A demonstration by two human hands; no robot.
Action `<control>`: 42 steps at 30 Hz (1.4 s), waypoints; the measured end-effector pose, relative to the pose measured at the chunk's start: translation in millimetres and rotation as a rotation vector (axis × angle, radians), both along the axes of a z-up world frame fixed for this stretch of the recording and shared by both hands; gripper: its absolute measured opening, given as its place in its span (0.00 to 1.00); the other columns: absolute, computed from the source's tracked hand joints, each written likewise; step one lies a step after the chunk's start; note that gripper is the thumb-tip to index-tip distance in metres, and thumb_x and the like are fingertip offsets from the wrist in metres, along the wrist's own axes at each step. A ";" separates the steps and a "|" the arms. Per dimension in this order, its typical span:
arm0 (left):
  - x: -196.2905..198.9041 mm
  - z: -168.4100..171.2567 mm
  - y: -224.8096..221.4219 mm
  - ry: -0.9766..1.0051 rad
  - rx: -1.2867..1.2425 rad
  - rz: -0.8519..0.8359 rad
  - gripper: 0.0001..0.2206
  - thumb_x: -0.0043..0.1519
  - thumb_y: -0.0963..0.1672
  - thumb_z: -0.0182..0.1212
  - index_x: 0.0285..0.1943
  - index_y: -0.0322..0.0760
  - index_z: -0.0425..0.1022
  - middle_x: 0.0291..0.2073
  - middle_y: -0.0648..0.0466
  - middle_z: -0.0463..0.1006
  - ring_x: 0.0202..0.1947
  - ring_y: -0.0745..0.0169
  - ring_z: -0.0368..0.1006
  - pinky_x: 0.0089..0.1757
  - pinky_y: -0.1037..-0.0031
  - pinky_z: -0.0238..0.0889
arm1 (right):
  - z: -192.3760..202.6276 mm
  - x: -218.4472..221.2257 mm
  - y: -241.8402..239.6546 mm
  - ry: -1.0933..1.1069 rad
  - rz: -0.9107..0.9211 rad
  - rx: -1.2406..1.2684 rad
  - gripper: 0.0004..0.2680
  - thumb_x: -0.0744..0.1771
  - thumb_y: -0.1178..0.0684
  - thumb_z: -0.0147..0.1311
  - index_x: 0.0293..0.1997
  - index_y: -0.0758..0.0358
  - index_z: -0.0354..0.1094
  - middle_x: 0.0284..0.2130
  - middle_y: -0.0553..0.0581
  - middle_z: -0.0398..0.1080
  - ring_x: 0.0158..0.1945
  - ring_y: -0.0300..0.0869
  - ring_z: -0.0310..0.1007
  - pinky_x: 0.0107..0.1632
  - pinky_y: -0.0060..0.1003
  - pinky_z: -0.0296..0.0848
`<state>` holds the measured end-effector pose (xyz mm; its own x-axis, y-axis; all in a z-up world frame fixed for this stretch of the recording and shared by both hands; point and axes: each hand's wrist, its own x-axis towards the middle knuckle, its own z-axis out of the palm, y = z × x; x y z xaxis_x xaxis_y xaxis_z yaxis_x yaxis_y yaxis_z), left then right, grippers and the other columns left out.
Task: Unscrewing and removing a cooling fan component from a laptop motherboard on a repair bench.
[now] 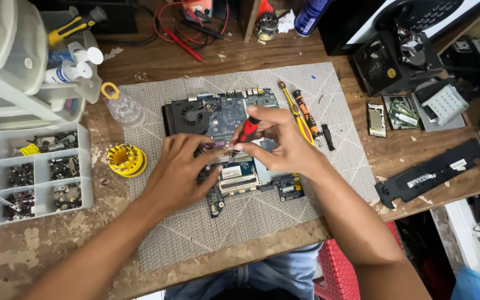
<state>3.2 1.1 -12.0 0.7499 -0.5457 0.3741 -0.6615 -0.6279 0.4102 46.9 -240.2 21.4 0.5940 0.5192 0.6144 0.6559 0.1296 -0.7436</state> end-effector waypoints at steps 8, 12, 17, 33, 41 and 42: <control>-3.0 21.9 -0.5 0.109 0.074 0.004 0.16 0.62 0.46 0.59 0.59 0.49 0.79 0.50 0.45 0.75 0.53 0.46 0.70 0.53 0.50 0.57 | -6.1 6.0 -0.8 0.001 0.028 0.010 0.25 0.64 0.72 0.58 0.65 0.67 0.47 0.37 0.71 0.75 0.35 0.55 0.80 0.36 0.48 0.82; -2.0 12.1 0.0 0.064 0.112 0.007 0.17 0.63 0.47 0.58 0.61 0.50 0.77 0.51 0.45 0.74 0.52 0.44 0.70 0.52 0.49 0.58 | -4.3 5.4 -0.7 -0.026 0.025 -0.007 0.25 0.64 0.72 0.58 0.65 0.66 0.47 0.37 0.71 0.75 0.35 0.57 0.80 0.35 0.48 0.82; -0.4 -1.2 0.7 0.017 0.134 0.015 0.16 0.63 0.47 0.58 0.61 0.52 0.74 0.51 0.47 0.72 0.53 0.45 0.69 0.51 0.50 0.59 | 3.4 3.3 0.4 -0.031 0.050 -0.031 0.25 0.64 0.73 0.57 0.65 0.65 0.48 0.37 0.71 0.75 0.36 0.57 0.80 0.36 0.49 0.83; -1.4 -2.8 -1.5 -0.036 0.095 0.056 0.15 0.62 0.47 0.60 0.59 0.55 0.75 0.50 0.52 0.71 0.54 0.49 0.68 0.52 0.55 0.56 | 29.6 -3.6 -0.6 -0.110 0.070 -0.194 0.21 0.65 0.72 0.55 0.61 0.63 0.52 0.37 0.69 0.72 0.36 0.55 0.78 0.33 0.46 0.82; -1.4 -8.5 -2.3 -0.097 -0.003 0.052 0.12 0.59 0.46 0.63 0.51 0.50 0.80 0.49 0.52 0.73 0.52 0.49 0.69 0.51 0.56 0.55 | 17.9 -4.9 -1.4 -0.109 -0.011 -0.230 0.20 0.65 0.70 0.57 0.62 0.62 0.56 0.37 0.68 0.74 0.35 0.55 0.79 0.33 0.45 0.81; -1.2 -10.5 -2.7 -0.119 -0.054 0.048 0.10 0.59 0.46 0.63 0.49 0.49 0.81 0.49 0.53 0.73 0.52 0.50 0.68 0.52 0.57 0.54 | 20.3 -5.3 1.8 -0.070 -0.022 -0.209 0.22 0.65 0.69 0.57 0.66 0.60 0.56 0.38 0.67 0.75 0.35 0.54 0.80 0.35 0.45 0.81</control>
